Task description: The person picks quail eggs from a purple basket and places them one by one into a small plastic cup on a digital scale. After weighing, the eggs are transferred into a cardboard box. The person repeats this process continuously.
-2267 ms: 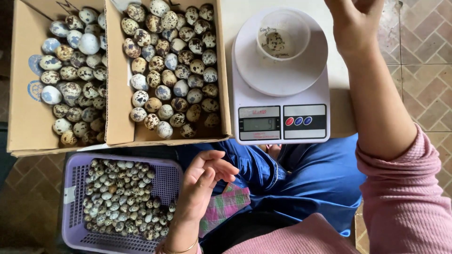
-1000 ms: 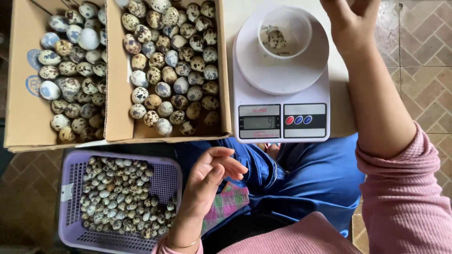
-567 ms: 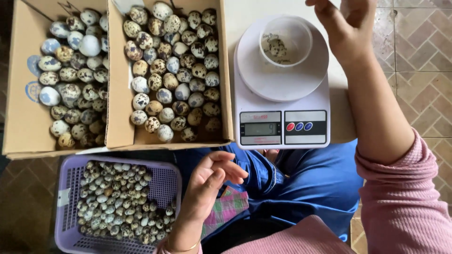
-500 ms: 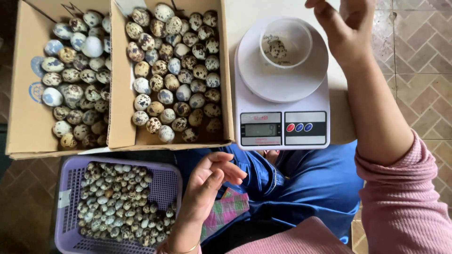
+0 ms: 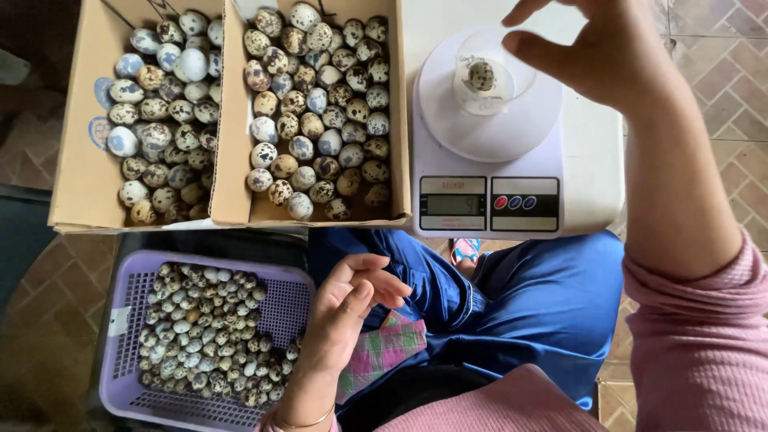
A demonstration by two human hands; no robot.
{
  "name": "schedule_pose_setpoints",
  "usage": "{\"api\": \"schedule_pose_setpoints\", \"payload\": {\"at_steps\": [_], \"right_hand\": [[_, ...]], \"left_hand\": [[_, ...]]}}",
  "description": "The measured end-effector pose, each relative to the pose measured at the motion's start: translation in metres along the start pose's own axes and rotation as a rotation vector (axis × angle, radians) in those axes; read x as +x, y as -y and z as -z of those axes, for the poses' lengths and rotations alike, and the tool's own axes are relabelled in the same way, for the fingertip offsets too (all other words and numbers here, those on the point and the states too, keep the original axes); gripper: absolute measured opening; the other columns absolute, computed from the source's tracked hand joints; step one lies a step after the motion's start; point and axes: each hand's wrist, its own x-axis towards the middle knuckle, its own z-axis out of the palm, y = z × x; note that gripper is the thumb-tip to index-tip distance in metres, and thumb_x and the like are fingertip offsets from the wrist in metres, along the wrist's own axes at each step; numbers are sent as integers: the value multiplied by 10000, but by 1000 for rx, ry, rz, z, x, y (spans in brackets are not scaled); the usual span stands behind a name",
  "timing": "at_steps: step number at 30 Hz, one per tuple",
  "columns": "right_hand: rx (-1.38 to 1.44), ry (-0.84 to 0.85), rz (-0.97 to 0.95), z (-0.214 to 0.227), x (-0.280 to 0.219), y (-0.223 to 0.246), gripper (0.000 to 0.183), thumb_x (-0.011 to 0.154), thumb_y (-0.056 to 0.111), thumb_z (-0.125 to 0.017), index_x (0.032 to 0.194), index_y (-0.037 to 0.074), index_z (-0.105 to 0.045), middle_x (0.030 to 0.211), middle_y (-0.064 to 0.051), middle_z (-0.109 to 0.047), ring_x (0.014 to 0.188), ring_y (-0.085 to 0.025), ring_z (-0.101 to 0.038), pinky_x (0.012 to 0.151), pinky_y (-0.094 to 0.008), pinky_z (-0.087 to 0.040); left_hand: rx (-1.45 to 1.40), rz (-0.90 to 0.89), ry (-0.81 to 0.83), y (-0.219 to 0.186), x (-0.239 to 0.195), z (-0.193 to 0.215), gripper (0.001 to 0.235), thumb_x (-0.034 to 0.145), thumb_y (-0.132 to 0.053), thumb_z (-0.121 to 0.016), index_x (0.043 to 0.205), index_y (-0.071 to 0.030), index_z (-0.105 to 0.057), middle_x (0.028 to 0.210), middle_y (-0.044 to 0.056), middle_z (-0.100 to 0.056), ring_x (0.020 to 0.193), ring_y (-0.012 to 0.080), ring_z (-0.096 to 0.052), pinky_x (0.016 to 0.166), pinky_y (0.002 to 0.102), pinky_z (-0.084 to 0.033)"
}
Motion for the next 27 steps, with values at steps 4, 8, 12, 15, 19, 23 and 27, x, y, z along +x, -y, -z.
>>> {"api": "schedule_pose_setpoints", "payload": {"at_steps": [4,8,12,15,19,23,27], "right_hand": [[-110,154,-321,5,11,24,268,1017,122,-850,1242,8,-757,887,-151,-656,552,-227,-516,458,-353,-426],[-146,228,-348,5,14,22,322,978,214,-857,1243,52,-770,732,-148,-552,516,-230,-458,431,-346,-364],[-175,190,-135,2,17,18,305,958,225,-849,1146,-3,-773,1496,-234,-601,797,-323,-629,630,-382,-534],[-216,186,-100,1,17,15,322,954,269,-849,1149,20,-786,1489,-214,-620,988,-352,-647,802,-427,-536],[-196,208,-87,3,22,19,296,956,235,-841,1143,13,-783,1491,-210,-615,949,-328,-633,756,-402,-517],[-216,248,-91,2,26,19,327,934,300,-830,1119,33,-791,1489,-192,-613,1073,-341,-610,864,-428,-490],[-201,282,-112,-2,28,19,339,899,325,-832,1099,53,-794,1490,-191,-601,1131,-347,-591,926,-436,-469]], "left_hand": [[3,-4,5,-1,-3,-1,388,1034,-247,-586,1297,31,-525,1051,203,-730,890,205,-670,842,309,-547],[-6,9,-10,0,-4,-2,389,1022,-241,-597,1291,32,-529,1038,213,-731,881,212,-672,834,313,-549],[10,3,-21,-1,-5,0,399,1020,-265,-601,1291,23,-542,1029,204,-737,883,206,-680,835,309,-554],[20,6,-34,-2,-6,1,403,1020,-268,-591,1294,23,-543,1024,206,-735,879,209,-680,832,312,-551],[7,5,-42,-3,-6,1,392,1022,-257,-586,1288,27,-538,1028,213,-729,883,209,-665,836,311,-539],[-5,5,-36,-3,-6,1,395,1015,-251,-596,1289,27,-532,1032,216,-728,875,205,-661,826,303,-531],[-6,-13,-15,-3,-8,2,373,1033,-243,-580,1296,18,-533,1041,212,-725,886,205,-663,843,308,-536]]}}
